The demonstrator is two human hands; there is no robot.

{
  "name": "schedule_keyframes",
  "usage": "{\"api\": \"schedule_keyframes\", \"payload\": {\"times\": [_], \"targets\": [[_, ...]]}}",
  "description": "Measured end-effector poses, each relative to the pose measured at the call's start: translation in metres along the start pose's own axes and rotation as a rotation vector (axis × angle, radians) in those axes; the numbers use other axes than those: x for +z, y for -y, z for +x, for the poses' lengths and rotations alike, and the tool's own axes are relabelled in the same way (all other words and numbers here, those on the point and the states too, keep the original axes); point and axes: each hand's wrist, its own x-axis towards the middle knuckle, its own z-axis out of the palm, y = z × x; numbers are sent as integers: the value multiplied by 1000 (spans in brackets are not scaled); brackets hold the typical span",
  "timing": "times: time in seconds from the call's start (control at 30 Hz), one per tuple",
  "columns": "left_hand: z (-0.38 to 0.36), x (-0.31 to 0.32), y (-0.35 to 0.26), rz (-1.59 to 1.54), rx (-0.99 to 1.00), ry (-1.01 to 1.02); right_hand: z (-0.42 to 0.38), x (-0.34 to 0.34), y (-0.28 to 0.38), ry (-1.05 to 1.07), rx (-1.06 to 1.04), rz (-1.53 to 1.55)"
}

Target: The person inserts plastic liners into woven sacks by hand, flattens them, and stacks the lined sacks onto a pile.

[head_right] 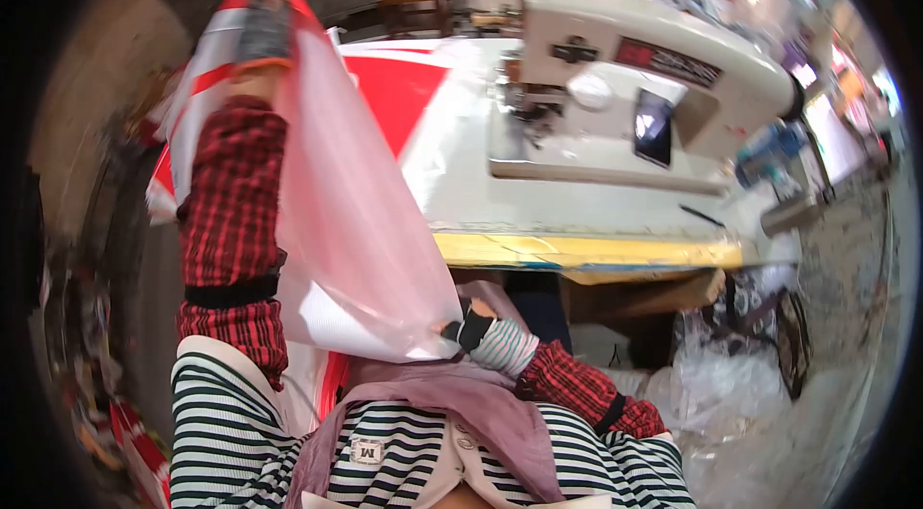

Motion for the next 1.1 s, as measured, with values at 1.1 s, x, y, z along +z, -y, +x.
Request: {"api": "schedule_keyframes", "payload": {"times": [1.1], "targets": [[-7,-40,-302,-620,491,287,-61,-68,-35,-409,209,-1251]]}}
